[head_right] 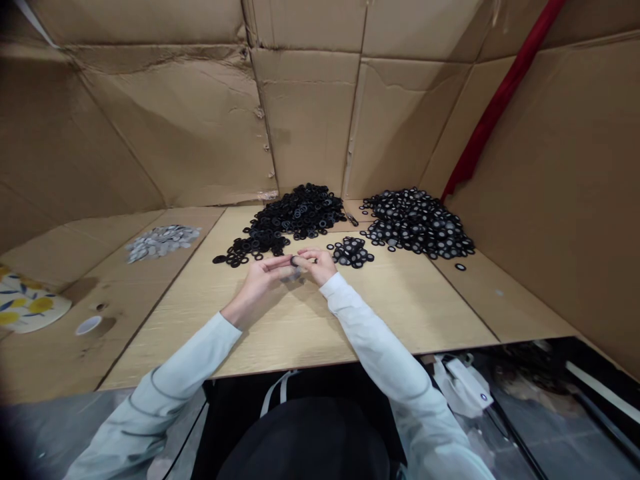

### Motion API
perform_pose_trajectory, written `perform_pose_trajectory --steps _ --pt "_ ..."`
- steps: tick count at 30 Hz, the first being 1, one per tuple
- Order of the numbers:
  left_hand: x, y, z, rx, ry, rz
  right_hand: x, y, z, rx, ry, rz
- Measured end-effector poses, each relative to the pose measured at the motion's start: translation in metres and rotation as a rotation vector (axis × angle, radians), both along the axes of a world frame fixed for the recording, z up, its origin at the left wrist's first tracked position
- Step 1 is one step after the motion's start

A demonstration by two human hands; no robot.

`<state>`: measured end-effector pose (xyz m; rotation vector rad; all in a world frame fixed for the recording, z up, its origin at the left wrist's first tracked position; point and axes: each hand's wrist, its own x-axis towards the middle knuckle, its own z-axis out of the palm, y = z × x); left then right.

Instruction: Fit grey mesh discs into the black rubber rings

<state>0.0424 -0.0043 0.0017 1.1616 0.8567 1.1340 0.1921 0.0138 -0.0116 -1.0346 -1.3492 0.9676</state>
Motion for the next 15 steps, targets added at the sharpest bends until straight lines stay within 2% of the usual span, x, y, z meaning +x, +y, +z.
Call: perform_pose_trajectory --steps 5,8,15 --pt "0.0011 -0.0005 -0.0022 -0.045 -0.015 0.049 -0.0029 0.0005 -0.0039 0.029 -0.006 0.014" --pt "0.0045 -0.0014 -0.0027 0.002 0.023 0.036 -0.0045 0.0016 -0.0068 0.021 0.023 0.018" --pt "0.0094 0.0001 -0.0068 0.088 -0.008 0.146 -0.0087 0.003 -0.0099 0.073 -0.064 -0.092"
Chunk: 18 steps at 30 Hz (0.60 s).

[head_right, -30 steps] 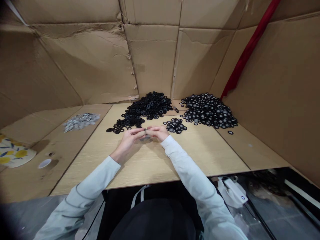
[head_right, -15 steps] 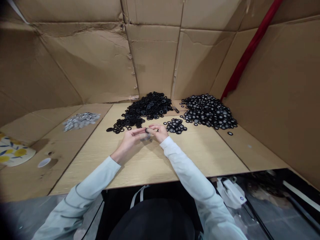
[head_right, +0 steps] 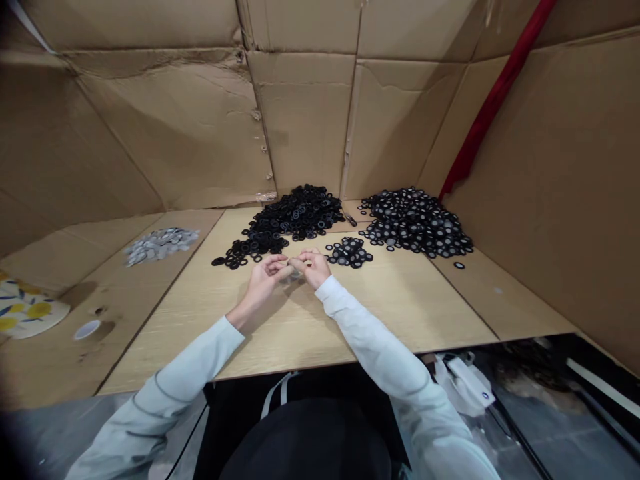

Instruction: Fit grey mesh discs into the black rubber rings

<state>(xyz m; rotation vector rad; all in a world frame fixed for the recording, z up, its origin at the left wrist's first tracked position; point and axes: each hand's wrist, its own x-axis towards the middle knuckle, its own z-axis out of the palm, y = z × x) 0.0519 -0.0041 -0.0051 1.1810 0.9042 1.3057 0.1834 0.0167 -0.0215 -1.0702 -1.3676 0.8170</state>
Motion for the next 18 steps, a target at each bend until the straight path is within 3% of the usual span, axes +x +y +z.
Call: perform_pose_trajectory --steps 5,9,18 --pt "-0.003 0.007 -0.003 -0.044 -0.129 0.063 0.0 -0.001 0.0 0.059 -0.111 0.001" --pt "-0.008 0.009 -0.002 -0.052 -0.143 0.023 0.005 -0.003 0.002 0.155 -0.238 0.022" --pt "-0.015 0.008 0.009 -0.029 0.19 -0.098 0.01 -0.012 0.011 0.411 -0.704 -0.096"
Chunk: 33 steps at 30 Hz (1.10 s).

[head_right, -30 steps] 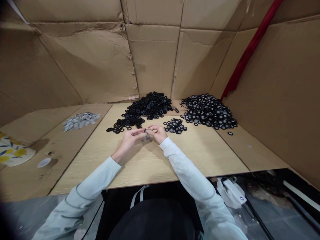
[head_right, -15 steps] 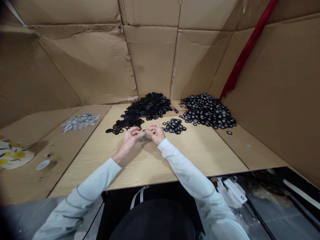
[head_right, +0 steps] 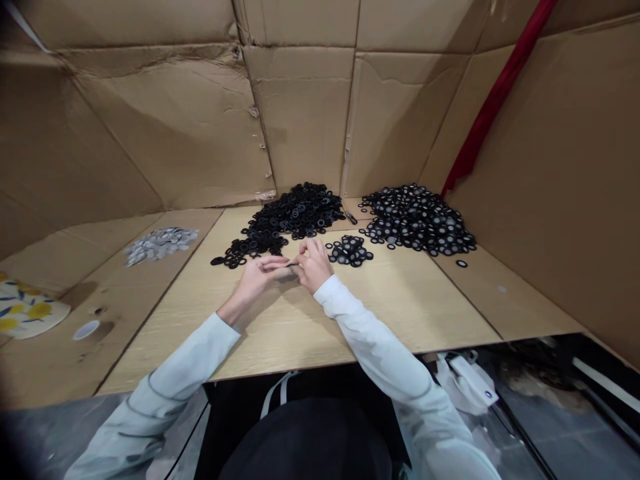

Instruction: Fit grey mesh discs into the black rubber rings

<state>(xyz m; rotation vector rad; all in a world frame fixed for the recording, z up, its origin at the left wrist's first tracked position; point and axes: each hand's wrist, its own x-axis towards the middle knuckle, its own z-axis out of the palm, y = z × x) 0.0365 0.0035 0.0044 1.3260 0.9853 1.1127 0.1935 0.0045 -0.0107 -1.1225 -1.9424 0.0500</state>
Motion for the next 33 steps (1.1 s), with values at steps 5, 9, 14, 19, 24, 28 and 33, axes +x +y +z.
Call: perform_pose_trajectory --steps 5,9,14,19,24,28,33 --pt "0.001 -0.001 0.0 -0.009 -0.061 0.006 -0.001 -0.001 0.001 0.042 0.012 0.047" --pt "0.001 0.001 -0.001 -0.066 -0.215 0.068 -0.002 0.002 0.001 -0.153 0.256 0.178" --pt "0.006 0.0 -0.005 -0.082 -0.357 0.103 -0.013 0.004 -0.006 -0.481 0.68 0.275" --pt "0.014 -0.008 -0.007 -0.121 -0.461 0.069 -0.023 0.007 -0.013 -0.472 0.911 0.179" --pt "0.005 -0.007 0.002 -0.091 -0.302 -0.02 -0.019 0.007 -0.013 -0.389 0.758 0.112" --pt "-0.006 -0.001 0.011 -0.003 -0.011 -0.007 -0.018 0.004 -0.013 -0.378 0.631 0.103" --pt "-0.008 0.003 0.012 0.076 0.068 -0.012 -0.019 0.004 -0.012 -0.33 0.563 0.067"
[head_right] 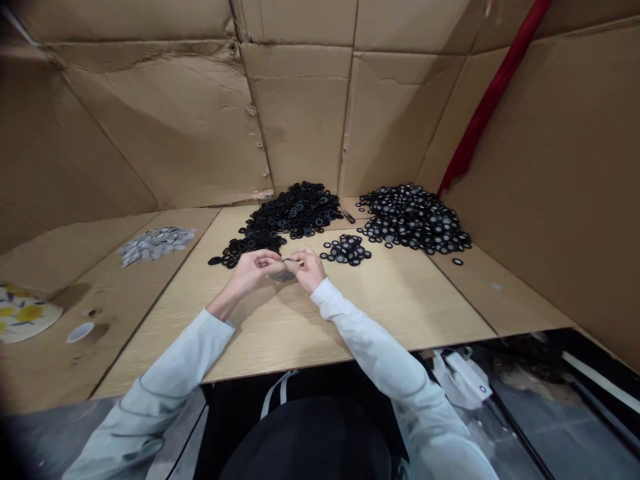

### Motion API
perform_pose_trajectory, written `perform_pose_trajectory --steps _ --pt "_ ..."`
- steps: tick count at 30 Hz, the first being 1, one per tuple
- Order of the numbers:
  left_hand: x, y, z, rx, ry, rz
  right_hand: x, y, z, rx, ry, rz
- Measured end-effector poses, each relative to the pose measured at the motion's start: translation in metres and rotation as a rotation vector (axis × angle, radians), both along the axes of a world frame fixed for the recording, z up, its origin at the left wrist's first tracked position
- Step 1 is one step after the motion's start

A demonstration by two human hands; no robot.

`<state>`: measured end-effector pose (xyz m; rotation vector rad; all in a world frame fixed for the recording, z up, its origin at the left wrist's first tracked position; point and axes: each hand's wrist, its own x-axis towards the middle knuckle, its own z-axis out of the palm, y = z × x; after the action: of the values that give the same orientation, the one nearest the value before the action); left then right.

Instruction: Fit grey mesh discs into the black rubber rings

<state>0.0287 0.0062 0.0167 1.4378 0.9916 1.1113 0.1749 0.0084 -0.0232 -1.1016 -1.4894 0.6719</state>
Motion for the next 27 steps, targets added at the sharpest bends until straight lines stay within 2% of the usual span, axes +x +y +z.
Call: perform_pose_trajectory --steps 4,10,15,19,24,27 --pt "0.004 -0.001 -0.004 0.041 -0.067 0.033 0.004 0.0 0.002 0.072 -0.079 -0.051" --pt "0.005 -0.001 -0.007 -0.014 -0.204 0.095 0.005 -0.006 0.008 0.217 -0.357 -0.119" --pt "0.003 -0.002 -0.006 -0.025 -0.138 0.062 0.002 -0.01 0.007 0.274 -0.501 -0.159" --pt "0.007 -0.004 -0.008 -0.034 -0.208 0.082 0.002 -0.009 0.005 0.252 -0.347 -0.134" --pt "0.015 -0.008 -0.012 -0.163 -0.412 0.089 0.0 -0.002 0.003 0.077 -0.002 -0.013" --pt "0.014 -0.009 -0.01 -0.156 -0.356 0.034 -0.001 0.0 0.002 0.044 0.048 -0.041"
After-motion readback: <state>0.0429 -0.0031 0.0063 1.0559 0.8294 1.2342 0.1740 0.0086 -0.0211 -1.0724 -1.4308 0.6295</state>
